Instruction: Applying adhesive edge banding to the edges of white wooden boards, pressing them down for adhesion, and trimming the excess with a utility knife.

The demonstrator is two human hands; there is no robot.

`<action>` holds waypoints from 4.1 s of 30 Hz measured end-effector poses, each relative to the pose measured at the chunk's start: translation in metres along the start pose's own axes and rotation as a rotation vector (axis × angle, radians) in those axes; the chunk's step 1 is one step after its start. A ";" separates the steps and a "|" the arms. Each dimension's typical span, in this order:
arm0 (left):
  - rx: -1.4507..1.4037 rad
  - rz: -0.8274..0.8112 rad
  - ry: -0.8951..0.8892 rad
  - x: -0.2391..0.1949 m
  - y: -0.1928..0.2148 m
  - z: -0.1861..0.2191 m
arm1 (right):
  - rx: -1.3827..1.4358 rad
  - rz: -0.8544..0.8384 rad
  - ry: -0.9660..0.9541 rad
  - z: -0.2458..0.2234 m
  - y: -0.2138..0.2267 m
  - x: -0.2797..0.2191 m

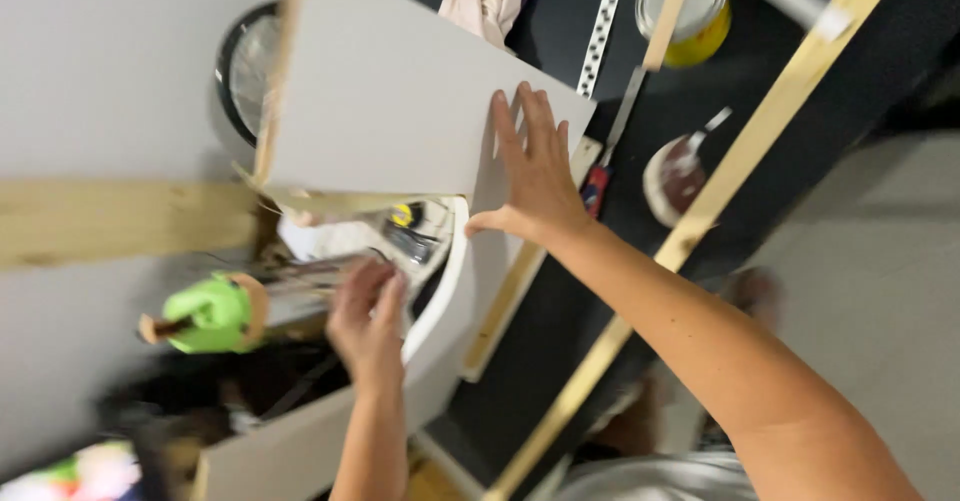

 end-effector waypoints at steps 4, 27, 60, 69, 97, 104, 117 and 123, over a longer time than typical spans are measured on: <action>0.223 -0.113 -0.322 -0.017 -0.090 -0.009 | 0.087 0.134 0.290 -0.026 0.091 0.019; -0.111 0.204 -0.267 -0.054 -0.215 0.001 | -0.199 -0.721 0.847 -0.220 0.169 0.144; -0.220 0.344 -0.238 -0.062 -0.218 0.000 | -0.141 -1.272 1.417 -0.278 0.045 0.128; -0.273 0.379 -0.253 -0.064 -0.215 0.009 | -0.099 -1.302 1.412 -0.284 0.016 0.142; -0.148 0.362 -0.272 -0.065 -0.213 0.025 | -0.158 -1.335 1.092 -0.282 0.087 0.179; 0.059 0.256 -0.345 -0.063 -0.206 0.034 | -0.194 -1.319 1.048 -0.275 0.089 0.180; -0.105 0.423 -0.438 -0.073 -0.191 0.046 | -0.244 -1.247 1.017 -0.271 0.103 0.189; 0.018 0.379 -0.420 -0.078 -0.199 0.049 | -0.280 -1.215 1.038 -0.269 0.104 0.193</action>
Point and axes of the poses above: each hand's wrist, its own x-axis towards the middle knuckle, its own y-axis out of the back of the hand, z = x × y, the point moved 5 cm from there along x, towards the middle knuckle, and after that the axes turned 7 degrees about y, right-handed, at the moved point
